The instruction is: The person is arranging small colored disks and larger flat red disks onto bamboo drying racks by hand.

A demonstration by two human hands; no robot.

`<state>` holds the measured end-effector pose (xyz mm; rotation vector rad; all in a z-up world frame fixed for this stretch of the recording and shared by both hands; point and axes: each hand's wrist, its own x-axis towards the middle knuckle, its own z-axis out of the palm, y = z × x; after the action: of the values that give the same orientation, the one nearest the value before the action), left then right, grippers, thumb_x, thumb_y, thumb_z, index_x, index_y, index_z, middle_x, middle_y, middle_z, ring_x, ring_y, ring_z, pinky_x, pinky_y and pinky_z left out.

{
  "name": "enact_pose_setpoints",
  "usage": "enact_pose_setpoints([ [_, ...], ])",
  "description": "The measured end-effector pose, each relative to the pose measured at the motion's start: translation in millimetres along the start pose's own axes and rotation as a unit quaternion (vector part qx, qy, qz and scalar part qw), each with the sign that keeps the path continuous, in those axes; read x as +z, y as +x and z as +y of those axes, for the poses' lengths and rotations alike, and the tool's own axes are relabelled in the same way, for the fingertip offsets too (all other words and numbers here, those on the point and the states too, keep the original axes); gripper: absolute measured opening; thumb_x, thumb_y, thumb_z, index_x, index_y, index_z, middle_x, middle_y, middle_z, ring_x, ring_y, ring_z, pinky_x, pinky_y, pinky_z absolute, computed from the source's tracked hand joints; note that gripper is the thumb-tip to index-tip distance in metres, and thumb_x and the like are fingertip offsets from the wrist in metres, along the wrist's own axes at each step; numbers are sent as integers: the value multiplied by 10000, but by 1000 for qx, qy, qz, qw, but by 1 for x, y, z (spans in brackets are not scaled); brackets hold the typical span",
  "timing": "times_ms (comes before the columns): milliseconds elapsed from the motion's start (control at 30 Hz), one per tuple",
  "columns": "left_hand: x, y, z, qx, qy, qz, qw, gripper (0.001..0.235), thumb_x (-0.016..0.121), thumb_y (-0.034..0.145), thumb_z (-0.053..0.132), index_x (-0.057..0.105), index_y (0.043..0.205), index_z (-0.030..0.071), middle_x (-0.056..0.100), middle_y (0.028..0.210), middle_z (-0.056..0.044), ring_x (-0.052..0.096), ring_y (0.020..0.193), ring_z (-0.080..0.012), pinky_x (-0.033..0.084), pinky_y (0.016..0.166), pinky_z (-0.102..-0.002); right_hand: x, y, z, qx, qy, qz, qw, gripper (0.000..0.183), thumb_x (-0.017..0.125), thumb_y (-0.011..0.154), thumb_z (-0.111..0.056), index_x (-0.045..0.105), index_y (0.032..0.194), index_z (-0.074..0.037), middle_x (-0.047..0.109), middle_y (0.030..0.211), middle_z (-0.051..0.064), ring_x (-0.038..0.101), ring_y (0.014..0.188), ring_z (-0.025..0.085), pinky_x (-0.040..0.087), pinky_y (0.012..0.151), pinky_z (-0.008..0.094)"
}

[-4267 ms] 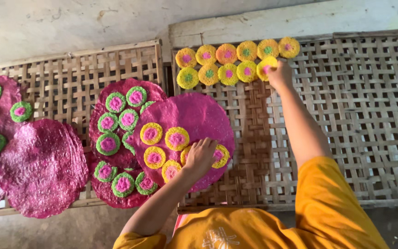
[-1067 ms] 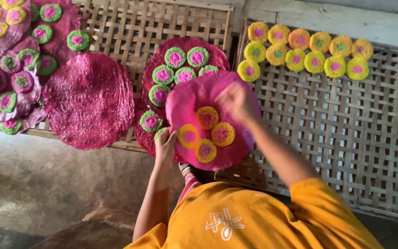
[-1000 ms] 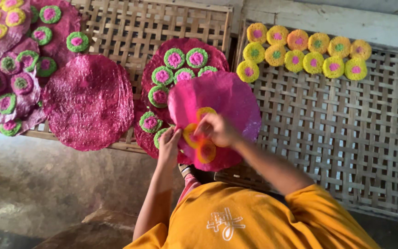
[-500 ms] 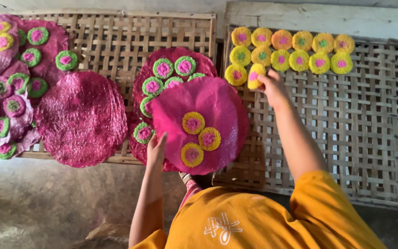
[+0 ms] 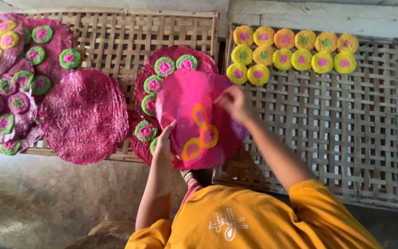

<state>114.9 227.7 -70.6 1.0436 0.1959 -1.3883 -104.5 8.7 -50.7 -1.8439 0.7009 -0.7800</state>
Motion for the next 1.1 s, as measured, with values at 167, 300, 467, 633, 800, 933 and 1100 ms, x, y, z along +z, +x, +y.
enact_pose_setpoints([
  [167,6,5,-1,-19,12,20,1000,548,684,906,335,595,1350,26,688,1273,-167,677,1160,-322,561,1012,-435,52,-32,-36,102,-37,-15,994,351,789,895,-308,711,1069,-13,754,962,93,727,858,206,584,793,349],
  [300,6,6,28,10,-34,22,999,530,662,904,342,591,1340,51,691,1226,-137,679,1129,-300,564,992,-440,-14,-24,-11,210,289,15,934,367,723,909,-223,719,1189,14,762,1181,138,715,1094,219,547,1001,309],
  [467,14,5,47,183,128,211,952,426,720,913,234,584,1301,121,646,1142,-94,630,987,-245,540,894,-411,-127,-2,77,236,248,181,922,374,692,871,-207,661,1210,-51,723,1138,78,698,1040,216,596,867,348],
  [633,34,-17,17,625,520,259,521,568,718,743,-86,558,1265,66,532,1355,-245,553,1244,-332,543,1030,-430,-170,10,152,135,-197,250,938,335,771,918,-216,673,1193,-51,726,1047,124,691,970,321,553,832,426],
  [800,55,-20,-21,337,772,20,539,592,806,813,122,538,1340,84,608,1253,-122,577,1191,-301,436,1008,-520,-164,9,118,103,-438,215,867,462,861,792,-174,630,1182,-81,702,959,188,655,886,434,513,746,540],
  [933,63,5,-26,199,845,62,492,540,759,898,323,514,1319,91,588,1247,-151,548,1215,-323,434,1033,-528,-117,-12,47,-95,-474,269,833,471,789,768,-77,584,1191,-50,666,996,208,654,934,405,523,781,505],
  [1100,69,17,-19,198,844,54,496,511,778,864,370,542,1190,55,631,1118,-183,618,1048,-343,541,864,-478,-8,-74,-2,72,-49,-91,992,176,700,968,-186,721,1093,-64,739,1048,52,697,944,150,596,853,321],
])
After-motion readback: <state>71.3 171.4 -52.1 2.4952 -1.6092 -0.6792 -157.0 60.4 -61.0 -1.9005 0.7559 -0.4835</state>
